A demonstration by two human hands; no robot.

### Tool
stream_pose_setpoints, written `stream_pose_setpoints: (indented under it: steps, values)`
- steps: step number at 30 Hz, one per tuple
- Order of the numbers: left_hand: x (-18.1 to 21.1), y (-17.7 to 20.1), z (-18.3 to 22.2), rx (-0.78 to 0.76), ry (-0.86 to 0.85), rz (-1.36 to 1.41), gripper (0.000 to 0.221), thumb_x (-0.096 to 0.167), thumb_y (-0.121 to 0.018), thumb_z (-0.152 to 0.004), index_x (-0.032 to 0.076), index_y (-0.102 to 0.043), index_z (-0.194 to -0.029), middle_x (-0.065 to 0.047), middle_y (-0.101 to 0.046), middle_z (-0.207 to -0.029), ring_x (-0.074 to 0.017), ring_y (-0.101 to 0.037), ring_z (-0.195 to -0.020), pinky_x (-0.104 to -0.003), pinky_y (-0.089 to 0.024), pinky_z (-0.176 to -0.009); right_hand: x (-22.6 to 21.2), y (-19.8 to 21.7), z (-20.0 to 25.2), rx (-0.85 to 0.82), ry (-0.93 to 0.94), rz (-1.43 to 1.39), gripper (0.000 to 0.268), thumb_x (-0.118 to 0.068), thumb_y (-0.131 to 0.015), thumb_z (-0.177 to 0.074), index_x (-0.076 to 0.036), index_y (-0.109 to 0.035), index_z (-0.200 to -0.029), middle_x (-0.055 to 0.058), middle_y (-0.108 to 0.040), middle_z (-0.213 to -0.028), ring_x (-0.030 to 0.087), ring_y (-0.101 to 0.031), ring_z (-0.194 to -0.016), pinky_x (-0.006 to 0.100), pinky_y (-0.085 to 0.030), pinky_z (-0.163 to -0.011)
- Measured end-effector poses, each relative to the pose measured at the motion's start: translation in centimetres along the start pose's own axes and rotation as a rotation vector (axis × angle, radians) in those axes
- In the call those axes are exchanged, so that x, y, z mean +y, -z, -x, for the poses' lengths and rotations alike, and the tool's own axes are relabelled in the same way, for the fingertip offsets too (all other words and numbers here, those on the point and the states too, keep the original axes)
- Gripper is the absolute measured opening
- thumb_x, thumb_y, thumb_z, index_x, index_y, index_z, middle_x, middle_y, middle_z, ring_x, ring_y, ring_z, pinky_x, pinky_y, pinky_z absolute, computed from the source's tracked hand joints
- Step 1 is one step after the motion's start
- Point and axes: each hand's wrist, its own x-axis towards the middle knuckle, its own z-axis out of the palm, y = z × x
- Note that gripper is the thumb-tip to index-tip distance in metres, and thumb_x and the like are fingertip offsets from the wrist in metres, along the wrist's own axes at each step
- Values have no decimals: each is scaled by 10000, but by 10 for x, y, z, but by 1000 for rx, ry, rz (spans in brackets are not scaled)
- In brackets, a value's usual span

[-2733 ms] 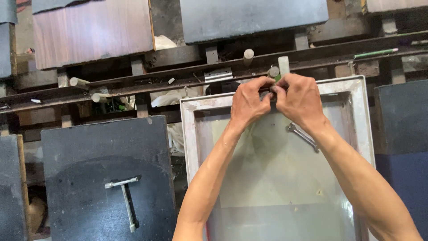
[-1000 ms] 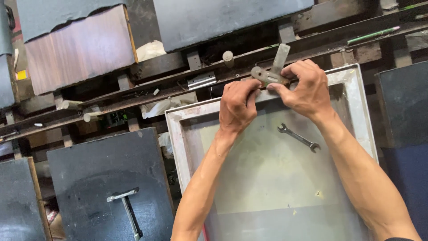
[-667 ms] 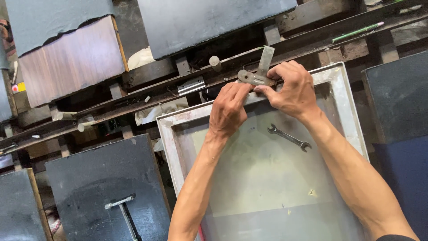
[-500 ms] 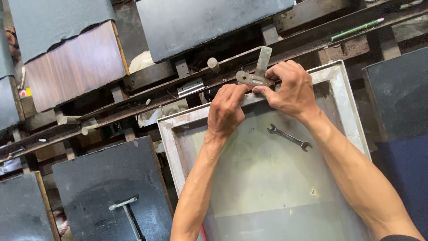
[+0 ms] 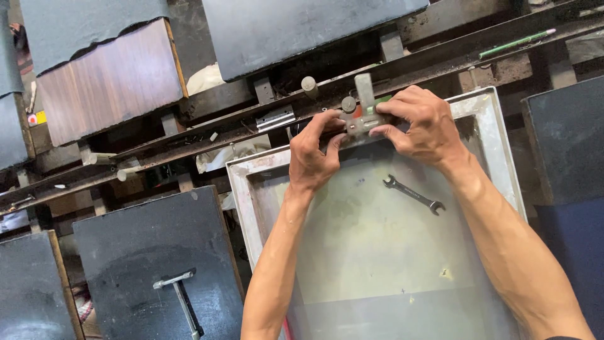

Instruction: Securing a screen printing frame to a metal rail using a wrench and a T-handle socket.

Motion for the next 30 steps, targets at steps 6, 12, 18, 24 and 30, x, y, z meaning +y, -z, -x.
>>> stream_pose_setpoints:
  steps: [6,12,18,24,30]
  values:
    - [10,12,-8,-59,20,66,307,77,-820,-866,143,-739,-1154,-42,-755,-974,-259,-760,-938,-357,-623,-830,-3,0,-2,-11,-21,7,291,-284,-880,-856,-81,-790,-1045,99,-701,-912,300,-659,-877,404,-509,-831]
    - [4,8,-6,-60,46,51,210,70,-810,-868,140,-778,-1064,-44,-756,-943,-252,-766,-900,-338,-623,-807,-9,5,-5,-40,-59,22,307,-278,-891,-825,-88,-804,-1049,100,-692,-889,287,-652,-839,401,-518,-815]
    - [-1,3,-8,-90,45,26,102,32,-778,-880,91,-769,-962,-89,-742,-880,-293,-759,-839,-352,-617,-759,-13,7,-7,-35,-81,32,339,-215,-846,-881,-90,-786,-1189,101,-687,-910,297,-669,-871,423,-539,-811]
    - [11,8,-14,-116,89,26,147,43,-772,-868,120,-754,-991,-81,-733,-860,-285,-756,-844,-360,-618,-760,-17,3,-7,-51,-47,34,236,-150,-816,-893,-86,-780,-1117,79,-722,-927,285,-681,-909,386,-481,-868]
    - [11,8,-17,-166,79,29,219,37,-754,-875,144,-754,-1066,-89,-732,-899,-325,-741,-875,-389,-602,-792,-9,-1,-9,-20,-46,-33,264,-179,-856,-836,-120,-784,-1082,33,-751,-928,268,-697,-938,378,-462,-891]
